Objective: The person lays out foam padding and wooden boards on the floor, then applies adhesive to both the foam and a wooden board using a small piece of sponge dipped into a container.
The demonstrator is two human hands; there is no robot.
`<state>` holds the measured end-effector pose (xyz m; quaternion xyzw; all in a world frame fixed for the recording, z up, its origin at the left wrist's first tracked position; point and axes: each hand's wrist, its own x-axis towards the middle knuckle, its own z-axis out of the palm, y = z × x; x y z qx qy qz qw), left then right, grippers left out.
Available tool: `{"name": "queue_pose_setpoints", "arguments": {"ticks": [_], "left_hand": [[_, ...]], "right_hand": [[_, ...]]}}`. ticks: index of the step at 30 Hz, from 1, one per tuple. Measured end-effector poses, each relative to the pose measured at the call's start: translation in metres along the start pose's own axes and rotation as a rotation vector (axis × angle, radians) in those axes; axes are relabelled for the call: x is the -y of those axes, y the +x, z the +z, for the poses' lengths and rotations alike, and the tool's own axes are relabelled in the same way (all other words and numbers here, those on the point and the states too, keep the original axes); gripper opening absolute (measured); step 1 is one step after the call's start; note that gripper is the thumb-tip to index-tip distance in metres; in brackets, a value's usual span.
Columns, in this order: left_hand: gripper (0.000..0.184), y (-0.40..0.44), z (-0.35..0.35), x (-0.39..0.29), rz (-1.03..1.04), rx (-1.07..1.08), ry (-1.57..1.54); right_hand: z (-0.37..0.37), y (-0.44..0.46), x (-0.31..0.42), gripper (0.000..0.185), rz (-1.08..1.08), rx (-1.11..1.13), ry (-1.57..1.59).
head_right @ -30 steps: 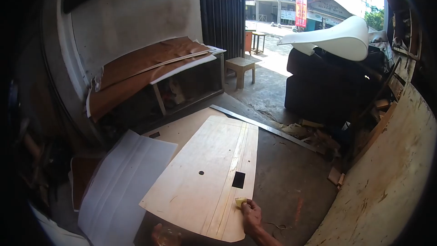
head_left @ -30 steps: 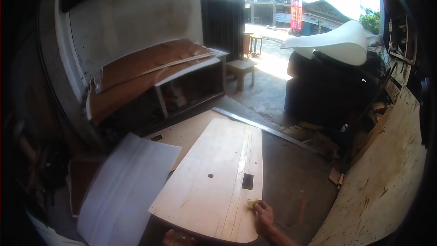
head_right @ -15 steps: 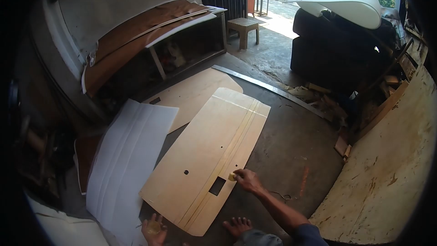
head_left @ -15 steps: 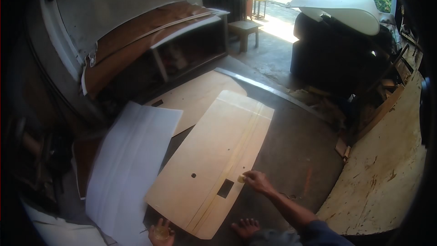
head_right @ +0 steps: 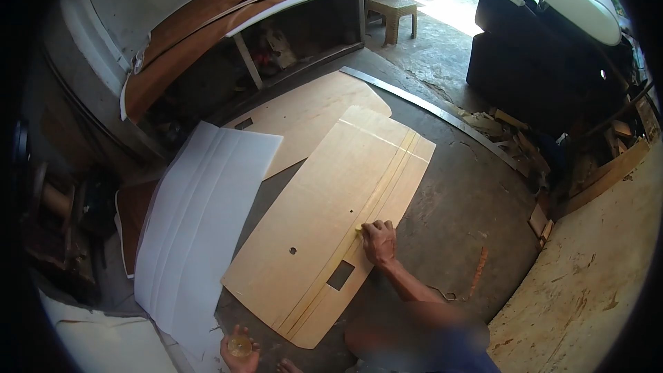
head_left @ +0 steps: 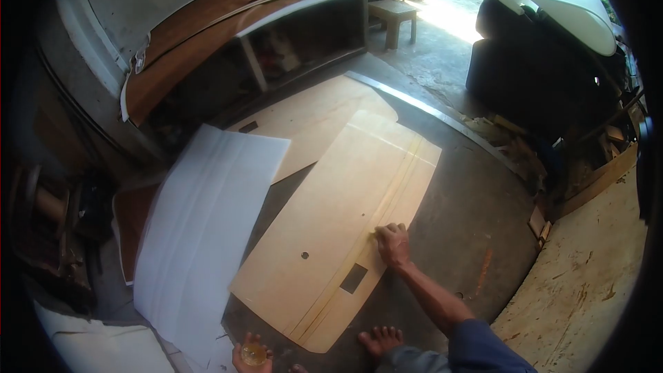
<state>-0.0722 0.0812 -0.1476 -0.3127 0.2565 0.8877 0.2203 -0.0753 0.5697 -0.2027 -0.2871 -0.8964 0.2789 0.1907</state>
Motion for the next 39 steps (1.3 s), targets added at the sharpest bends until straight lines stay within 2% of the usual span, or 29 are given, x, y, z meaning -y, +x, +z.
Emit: {"name": "queue_pose_setpoints", "arguments": {"ticks": [2, 4, 6, 8, 10, 12, 14, 16, 18, 20, 22, 23, 25, 28, 30, 32, 34, 35, 37, 38, 39], "left_hand": [[0.054, -0.003, -0.004, -0.001, -0.029, 0.012, 0.009], [0.054, -0.004, -0.006, 0.002, -0.064, 0.041, 0.010], [0.054, 0.003, -0.005, 0.005, -0.019, 0.036, 0.087], [0.051, 0.009, 0.006, 0.003, -0.010, 0.015, 0.115], [0.047, 0.009, 0.014, 0.004, -0.004, -0.023, 0.127], [0.044, 0.007, 0.021, 0.008, 0.003, -0.067, 0.142], [0.041, 0.008, 0.027, 0.014, 0.015, -0.090, 0.158], [0.038, 0.012, 0.034, 0.024, 0.037, -0.108, 0.186], [0.035, 0.009, 0.046, 0.037, 0.048, -0.106, 0.216], [0.037, 0.008, 0.082, 0.044, 0.053, -0.062, 0.305], [0.035, 0.014, 0.086, 0.046, 0.024, -0.007, 0.286], [0.034, 0.011, 0.096, 0.049, 0.042, 0.004, 0.329], [0.033, 0.007, 0.101, 0.055, 0.074, 0.017, 0.374], [0.034, 0.010, 0.107, 0.064, 0.169, 0.077, 0.495], [0.033, 0.007, 0.113, 0.068, 0.285, 0.050, 0.657], [0.033, 0.011, 0.109, 0.069, 0.315, 0.027, 0.700], [0.032, 0.012, 0.102, 0.072, 0.346, -0.004, 0.742], [0.032, 0.013, 0.099, 0.074, 0.327, -0.033, 0.756], [0.031, 0.021, 0.094, 0.080, 0.297, -0.054, 0.770], [0.029, 0.027, 0.093, 0.079, 0.295, -0.059, 0.716], [0.027, 0.033, 0.092, 0.078, 0.289, -0.062, 0.666]], "right_hand": [[0.000, 0.018, -0.025, 0.016, 0.006, -0.041, -0.107], [0.005, -0.008, -0.019, 0.014, -0.215, 0.079, -0.072], [0.004, -0.039, -0.004, 0.010, -0.497, 0.298, 0.008], [-0.010, -0.021, -0.001, 0.010, -0.452, 0.264, 0.047], [-0.011, 0.033, -0.028, 0.016, -0.144, 0.011, 0.006], [-0.029, 0.077, -0.044, 0.015, -0.025, -0.073, -0.191], [-0.010, 0.060, -0.047, 0.013, -0.077, 0.012, -0.214], [0.010, 0.004, -0.027, 0.010, -0.341, 0.081, -0.164], [0.005, -0.040, 0.011, 0.018, -0.458, 0.237, -0.034], [-0.006, -0.051, 0.055, 0.017, -0.497, 0.369, -0.012], [-0.024, -0.062, 0.109, 0.017, -0.327, 0.340, 0.319], [-0.038, -0.067, 0.137, 0.017, -0.361, 0.394, 0.356], [-0.062, -0.075, 0.184, 0.019, -0.669, 0.479, 0.528], [-0.052, -0.089, 0.202, 0.028, -0.897, 0.477, 0.417], [-0.041, -0.095, 0.202, 0.027, -0.897, 0.547, 0.342], [-0.038, -0.102, 0.198, 0.026, -0.892, 0.628, 0.272], [-0.039, -0.109, 0.192, 0.022, -0.698, 0.858, 0.398], [-0.037, -0.109, 0.190, 0.022, -0.695, 0.857, 0.396], [-0.033, -0.105, 0.181, 0.020, -0.269, 1.296, 0.525], [-0.031, -0.102, 0.172, 0.020, -0.257, 1.287, 0.524], [-0.030, -0.099, 0.160, 0.023, -0.124, 1.416, 0.716]]}}
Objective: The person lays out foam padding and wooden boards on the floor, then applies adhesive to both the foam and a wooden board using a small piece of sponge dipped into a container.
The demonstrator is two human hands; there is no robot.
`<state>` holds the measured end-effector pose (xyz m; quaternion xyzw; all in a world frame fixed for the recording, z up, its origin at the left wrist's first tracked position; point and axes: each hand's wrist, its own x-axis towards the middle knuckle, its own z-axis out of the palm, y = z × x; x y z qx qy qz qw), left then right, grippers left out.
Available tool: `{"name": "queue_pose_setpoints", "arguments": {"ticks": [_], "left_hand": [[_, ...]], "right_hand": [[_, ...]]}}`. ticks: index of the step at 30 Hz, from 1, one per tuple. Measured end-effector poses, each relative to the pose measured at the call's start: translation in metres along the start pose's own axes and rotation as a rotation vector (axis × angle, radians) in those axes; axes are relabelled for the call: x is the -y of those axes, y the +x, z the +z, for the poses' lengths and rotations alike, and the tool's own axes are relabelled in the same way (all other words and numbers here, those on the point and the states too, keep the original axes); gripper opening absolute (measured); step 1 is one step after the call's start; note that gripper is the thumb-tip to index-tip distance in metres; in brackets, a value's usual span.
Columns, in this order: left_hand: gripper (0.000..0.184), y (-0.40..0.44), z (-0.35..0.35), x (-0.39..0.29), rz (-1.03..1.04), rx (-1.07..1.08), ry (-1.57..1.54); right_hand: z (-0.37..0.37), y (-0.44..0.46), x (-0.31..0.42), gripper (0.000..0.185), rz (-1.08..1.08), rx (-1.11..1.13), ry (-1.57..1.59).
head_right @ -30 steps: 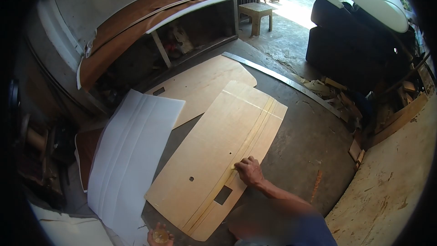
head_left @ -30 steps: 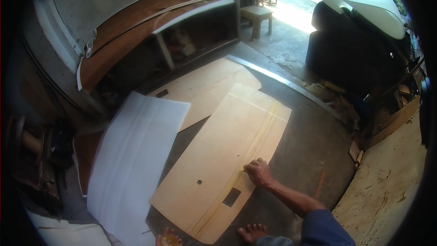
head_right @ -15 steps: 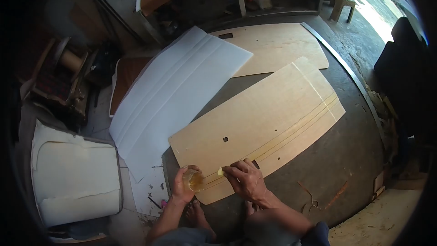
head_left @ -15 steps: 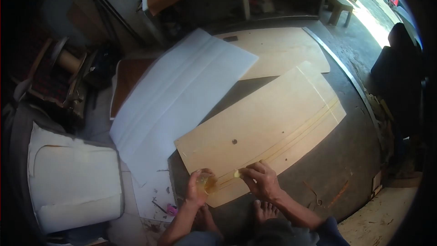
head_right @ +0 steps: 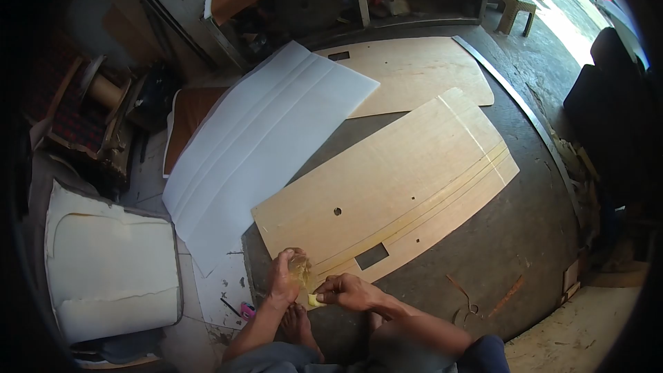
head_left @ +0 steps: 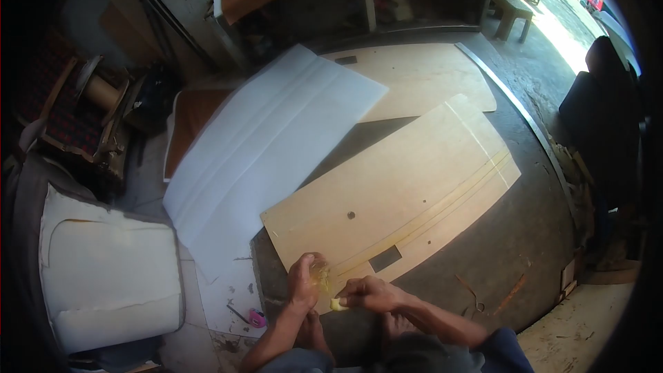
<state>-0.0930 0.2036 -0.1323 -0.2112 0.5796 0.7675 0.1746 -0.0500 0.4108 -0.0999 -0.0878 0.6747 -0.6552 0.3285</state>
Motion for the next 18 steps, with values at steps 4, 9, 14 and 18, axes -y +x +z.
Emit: {"name": "queue_pose_setpoints", "arguments": {"ticks": [4, 9, 14, 18], "left_hand": [[0.027, 0.013, 0.000, -0.009, -0.055, -0.044, -0.090], [0.030, 0.009, -0.038, 0.011, -0.198, -0.016, -0.231], [0.037, 0.008, -0.079, 0.009, -0.337, 0.026, -0.349], [0.033, 0.003, -0.064, -0.009, -0.352, -0.019, -0.287]], "right_hand": [[-0.043, -0.032, -0.032, 0.032, 0.147, -0.130, 0.419], [-0.182, -0.086, -0.099, 0.037, 0.199, -0.988, 0.257], [-0.330, -0.125, -0.161, 0.029, 0.370, -1.543, -0.319], [-0.368, -0.121, -0.147, 0.026, 0.430, -1.598, -0.578]]}}
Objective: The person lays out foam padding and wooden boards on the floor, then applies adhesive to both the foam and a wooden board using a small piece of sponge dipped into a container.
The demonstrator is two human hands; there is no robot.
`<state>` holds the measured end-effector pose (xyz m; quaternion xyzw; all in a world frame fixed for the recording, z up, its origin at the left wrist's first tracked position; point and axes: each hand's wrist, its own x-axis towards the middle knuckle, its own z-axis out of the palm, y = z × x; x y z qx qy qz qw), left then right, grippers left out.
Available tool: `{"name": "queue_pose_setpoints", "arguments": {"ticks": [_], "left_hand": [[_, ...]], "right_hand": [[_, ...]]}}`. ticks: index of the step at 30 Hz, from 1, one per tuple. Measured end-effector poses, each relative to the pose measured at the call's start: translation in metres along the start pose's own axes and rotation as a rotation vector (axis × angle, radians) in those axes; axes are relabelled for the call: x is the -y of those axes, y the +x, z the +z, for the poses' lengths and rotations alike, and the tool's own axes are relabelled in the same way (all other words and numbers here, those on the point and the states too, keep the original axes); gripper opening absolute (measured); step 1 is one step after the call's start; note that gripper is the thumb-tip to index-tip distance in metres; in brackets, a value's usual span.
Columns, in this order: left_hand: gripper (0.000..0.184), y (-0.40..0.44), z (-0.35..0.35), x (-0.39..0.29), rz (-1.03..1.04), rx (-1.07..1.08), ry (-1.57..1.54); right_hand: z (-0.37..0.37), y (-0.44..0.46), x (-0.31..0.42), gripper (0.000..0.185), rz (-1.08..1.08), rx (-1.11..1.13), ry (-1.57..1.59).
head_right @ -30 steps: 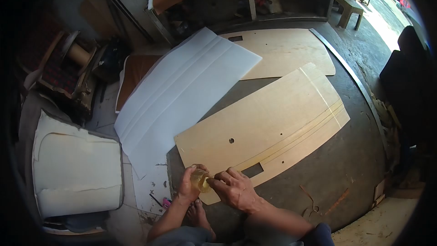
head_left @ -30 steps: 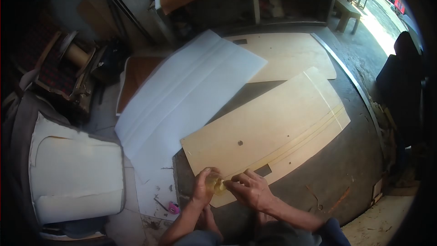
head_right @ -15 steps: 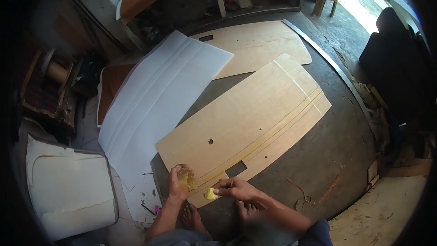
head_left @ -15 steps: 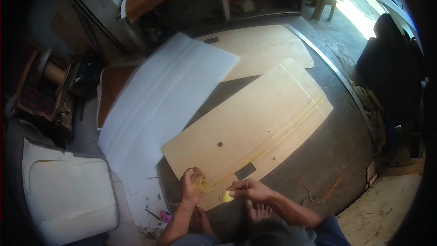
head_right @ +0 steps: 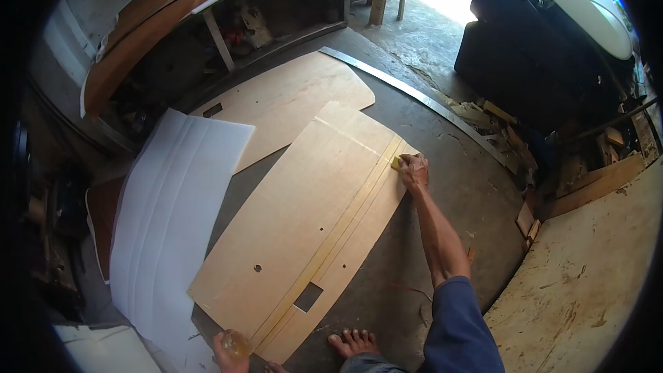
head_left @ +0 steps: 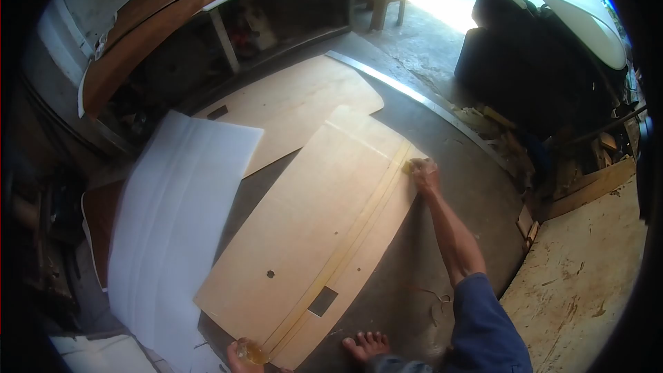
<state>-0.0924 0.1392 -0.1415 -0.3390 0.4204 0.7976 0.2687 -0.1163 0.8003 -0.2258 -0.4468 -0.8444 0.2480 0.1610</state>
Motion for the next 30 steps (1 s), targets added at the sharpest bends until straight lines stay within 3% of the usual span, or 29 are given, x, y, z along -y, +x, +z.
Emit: {"name": "queue_pose_setpoints", "arguments": {"ticks": [5, 10, 13, 16, 17, 23, 30], "left_hand": [[0.034, -0.005, -0.004, 0.000, -0.024, -0.005, -0.052], [0.035, -0.006, -0.019, 0.013, -0.061, -0.013, -0.095], [0.032, -0.007, -0.006, 0.015, -0.010, -0.039, -0.072], [0.028, -0.022, 0.015, 0.005, 0.087, -0.107, -0.014], [0.029, -0.024, 0.017, 0.001, 0.113, -0.071, -0.015], [0.030, -0.053, 0.003, -0.005, 0.156, -0.108, -0.077], [0.030, -0.062, -0.021, -0.004, 0.193, -0.119, -0.215]], "right_hand": [[0.015, -0.048, 0.016, 0.023, -0.069, 0.043, -0.021], [0.029, -0.216, 0.072, 0.012, -0.487, 0.035, 0.112], [0.034, -0.300, 0.101, 0.021, -0.688, 0.168, 0.068], [0.036, -0.330, 0.123, 0.020, -0.568, 0.209, 0.273], [0.035, -0.333, 0.125, 0.013, -0.573, 0.188, 0.263], [0.045, -0.378, 0.131, 0.013, -0.689, 0.313, 0.204], [0.070, -0.453, 0.165, 0.016, -1.135, 0.599, 0.184]]}}
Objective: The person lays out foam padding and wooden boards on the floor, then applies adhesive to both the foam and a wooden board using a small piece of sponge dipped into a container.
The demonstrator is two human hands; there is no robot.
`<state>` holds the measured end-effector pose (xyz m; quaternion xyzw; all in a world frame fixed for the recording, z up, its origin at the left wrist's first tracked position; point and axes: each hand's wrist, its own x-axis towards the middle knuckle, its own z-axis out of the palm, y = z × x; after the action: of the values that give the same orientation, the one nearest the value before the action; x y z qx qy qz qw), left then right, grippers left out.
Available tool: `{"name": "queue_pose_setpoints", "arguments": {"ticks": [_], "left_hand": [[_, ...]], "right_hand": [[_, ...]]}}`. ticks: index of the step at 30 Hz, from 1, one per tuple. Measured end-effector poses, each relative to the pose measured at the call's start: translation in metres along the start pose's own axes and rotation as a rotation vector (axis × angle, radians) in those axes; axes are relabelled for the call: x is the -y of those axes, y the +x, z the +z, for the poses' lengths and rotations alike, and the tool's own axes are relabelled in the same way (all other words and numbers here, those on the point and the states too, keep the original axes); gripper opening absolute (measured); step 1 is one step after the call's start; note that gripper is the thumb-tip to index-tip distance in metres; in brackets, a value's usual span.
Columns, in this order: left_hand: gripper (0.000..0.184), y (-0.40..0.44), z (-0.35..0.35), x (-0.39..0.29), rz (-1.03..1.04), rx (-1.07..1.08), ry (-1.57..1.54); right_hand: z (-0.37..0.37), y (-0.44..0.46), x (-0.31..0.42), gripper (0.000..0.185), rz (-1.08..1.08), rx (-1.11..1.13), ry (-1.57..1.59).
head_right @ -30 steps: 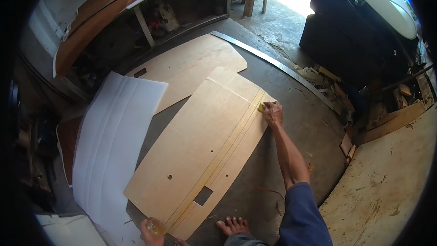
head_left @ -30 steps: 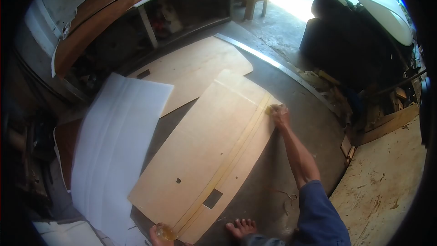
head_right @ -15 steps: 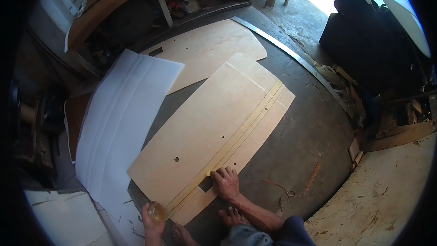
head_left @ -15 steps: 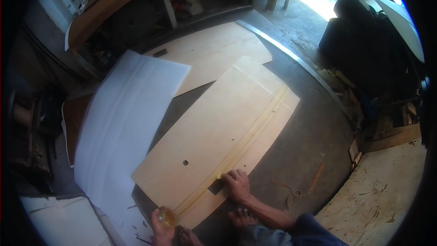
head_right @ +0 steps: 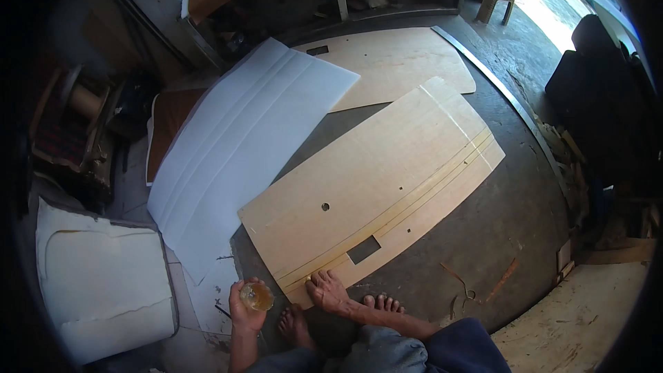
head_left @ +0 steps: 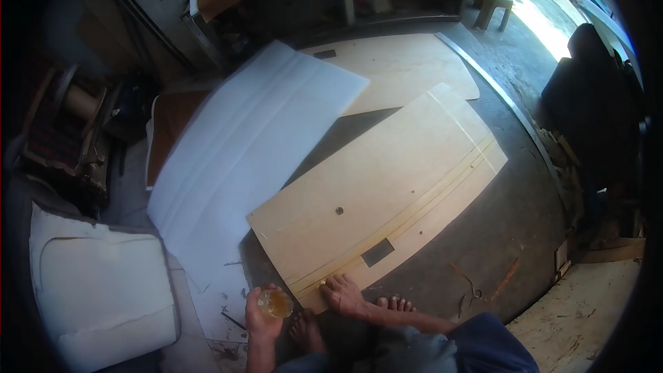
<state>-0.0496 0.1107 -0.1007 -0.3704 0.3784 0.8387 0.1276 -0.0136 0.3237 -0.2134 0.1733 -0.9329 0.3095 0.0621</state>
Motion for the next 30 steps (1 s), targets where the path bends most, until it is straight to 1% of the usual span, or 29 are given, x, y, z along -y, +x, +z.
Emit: {"name": "queue_pose_setpoints", "arguments": {"ticks": [2, 3, 5, 6, 7, 8, 9, 10, 11, 12, 13, 14, 15, 16, 17, 18, 19, 20, 21, 22, 23, 24, 25, 26, 27, 28, 29, 30], "left_hand": [[0.028, -0.007, 0.001, -0.006, 0.024, 0.072, 0.044], [0.028, -0.006, 0.001, -0.009, 0.034, 0.067, 0.040], [0.026, -0.012, 0.000, -0.008, 0.057, -0.001, -0.049], [0.024, -0.011, -0.002, -0.010, 0.044, 0.042, -0.010], [0.024, -0.002, -0.006, -0.010, 0.041, 0.065, -0.016], [0.025, 0.011, -0.018, -0.005, 0.047, -0.012, 0.011], [0.026, 0.029, -0.033, 0.000, 0.052, -0.084, 0.043], [0.028, 0.058, -0.061, 0.007, 0.022, -0.097, 0.051], [0.028, 0.069, -0.066, 0.009, 0.009, -0.063, 0.060], [0.027, 0.077, -0.063, 0.012, -0.030, -0.041, 0.057], [0.026, 0.089, -0.058, 0.014, -0.070, -0.019, 0.056], [0.024, 0.094, -0.048, 0.013, -0.099, -0.043, 0.069], [0.024, 0.103, -0.048, 0.010, -0.115, -0.015, 0.080], [0.025, 0.111, -0.055, 0.006, -0.199, 0.028, 0.116], [0.027, 0.109, -0.043, 0.002, -0.279, 0.069, 0.154], [0.032, 0.102, -0.033, -0.001, -0.293, 0.065, 0.164], [0.032, 0.097, -0.023, -0.004, -0.297, 0.088, 0.181], [0.035, 0.095, -0.016, -0.008, -0.325, 0.157, 0.204], [0.038, 0.090, -0.008, -0.011, -0.354, 0.226, 0.225], [0.043, 0.078, 0.006, -0.015, -0.391, 0.381, 0.215], [0.043, 0.068, 0.016, -0.014, -0.393, 0.403, 0.221], [0.049, 0.060, 0.025, -0.011, -0.397, 0.394, 0.224], [0.055, 0.053, 0.032, -0.007, -0.402, 0.379, 0.223], [0.057, 0.048, 0.043, -0.004, -0.415, 0.483, 0.197], [0.057, 0.045, 0.052, 0.001, -0.417, 0.489, 0.191], [0.056, 0.044, 0.061, 0.006, -0.431, 0.448, 0.137], [0.055, 0.045, 0.066, 0.010, -0.445, 0.409, 0.083], [0.052, 0.054, 0.064, 0.014, -0.536, 0.493, -0.003]], "right_hand": [[-0.010, 0.000, 0.000, 0.020, 0.045, -0.044, 0.128], [-0.015, 0.000, -0.006, 0.020, 0.035, -0.042, 0.134], [-0.030, -0.009, -0.016, 0.022, 0.248, -0.028, 0.131], [-0.038, -0.011, -0.017, 0.022, 0.244, -0.032, 0.118], [-0.049, -0.013, -0.018, 0.023, 0.450, -0.115, 0.186], [-0.060, -0.018, -0.018, 0.024, 0.660, -0.200, 0.257], [-0.070, -0.026, -0.021, 0.024, 0.665, -0.221, 0.238], [-0.078, -0.035, -0.025, 0.027, 0.860, -0.283, 0.292], [-0.086, -0.046, -0.031, 0.029, 1.056, -0.351, 0.351], [-0.091, -0.057, -0.039, 0.030, 1.161, -0.297, 0.414], [-0.092, -0.062, -0.045, 0.030, 1.173, -0.334, 0.399], [-0.093, -0.065, -0.047, 0.033, 1.284, -0.416, 0.672], [-0.096, -0.064, -0.047, 0.036, 1.369, -0.497, 0.955], [-0.099, -0.060, -0.047, 0.038, 1.349, -0.563, 1.168], [-0.100, -0.059, -0.051, 0.038, 1.342, -0.592, 1.163], [-0.097, -0.058, -0.057, 0.037, 1.354, -0.622, 1.167], [-0.096, -0.057, -0.060, 0.036, 1.368, -0.655, 1.174], [-0.117, -0.050, -0.051, 0.031, 1.385, -0.694, 1.315], [-0.117, -0.054, -0.049, 0.031, 1.379, -0.725, 1.317], [-0.115, -0.060, -0.048, 0.031, 1.297, -0.756, 1.520], [-0.115, -0.062, -0.048, 0.031, 1.197, -0.775, 1.717], [-0.125, -0.058, -0.040, 0.030, 1.064, -0.812, 1.785], [-0.129, -0.056, -0.045, 0.030, 1.051, -0.818, 1.774], [-0.134, -0.056, -0.053, 0.029, 1.016, -0.869, 1.500], [-0.147, -0.050, -0.053, 0.028, 0.974, -0.906, 1.229], [-0.164, -0.048, -0.050, 0.024, 0.894, -0.947, 1.018], [-0.179, -0.045, -0.053, 0.021, 0.832, -1.008, 0.964], [-0.200, -0.040, -0.052, 0.019, 0.767, -1.077, 0.988]]}}
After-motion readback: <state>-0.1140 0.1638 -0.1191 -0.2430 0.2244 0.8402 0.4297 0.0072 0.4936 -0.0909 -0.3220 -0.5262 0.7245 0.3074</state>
